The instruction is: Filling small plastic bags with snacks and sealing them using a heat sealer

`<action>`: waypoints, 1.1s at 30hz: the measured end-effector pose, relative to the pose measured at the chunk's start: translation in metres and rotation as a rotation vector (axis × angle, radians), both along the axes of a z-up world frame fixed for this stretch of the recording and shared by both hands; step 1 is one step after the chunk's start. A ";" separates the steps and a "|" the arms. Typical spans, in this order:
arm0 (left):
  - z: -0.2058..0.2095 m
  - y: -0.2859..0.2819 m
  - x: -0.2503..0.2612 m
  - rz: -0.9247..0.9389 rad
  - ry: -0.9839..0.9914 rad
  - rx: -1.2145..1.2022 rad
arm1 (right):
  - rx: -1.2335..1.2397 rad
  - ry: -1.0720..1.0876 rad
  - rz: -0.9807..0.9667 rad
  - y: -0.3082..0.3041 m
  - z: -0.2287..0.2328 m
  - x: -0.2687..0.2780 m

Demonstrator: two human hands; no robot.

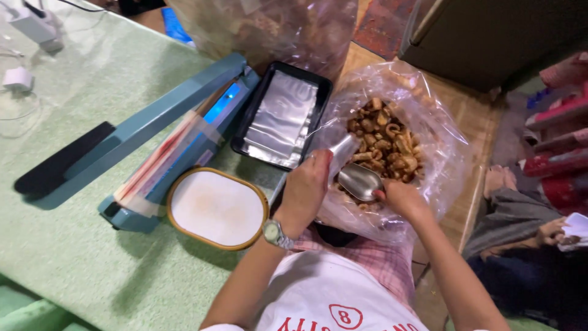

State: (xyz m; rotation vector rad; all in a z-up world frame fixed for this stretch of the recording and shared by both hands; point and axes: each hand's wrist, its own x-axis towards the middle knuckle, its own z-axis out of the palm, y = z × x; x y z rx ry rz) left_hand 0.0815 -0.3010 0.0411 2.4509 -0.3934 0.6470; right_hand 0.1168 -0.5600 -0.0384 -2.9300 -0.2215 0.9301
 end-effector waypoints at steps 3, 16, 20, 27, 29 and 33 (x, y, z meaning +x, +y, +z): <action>-0.011 -0.005 -0.010 -0.046 0.248 -0.107 | 0.068 -0.030 0.048 -0.003 -0.015 -0.012; 0.021 0.028 -0.014 -0.015 0.245 -0.598 | -0.224 -0.742 0.215 -0.054 -0.075 0.040; 0.005 0.015 -0.006 -0.025 0.225 -0.856 | -0.200 -0.866 0.317 -0.029 -0.078 0.059; 0.004 0.006 -0.002 0.008 0.322 -0.934 | -0.090 -0.557 0.325 -0.057 -0.145 0.063; 0.003 0.002 -0.001 0.008 0.335 -1.034 | -0.006 -0.363 0.139 -0.062 -0.165 0.066; 0.006 -0.009 0.001 -0.025 0.348 -1.031 | 0.018 -0.304 0.131 -0.046 -0.112 0.052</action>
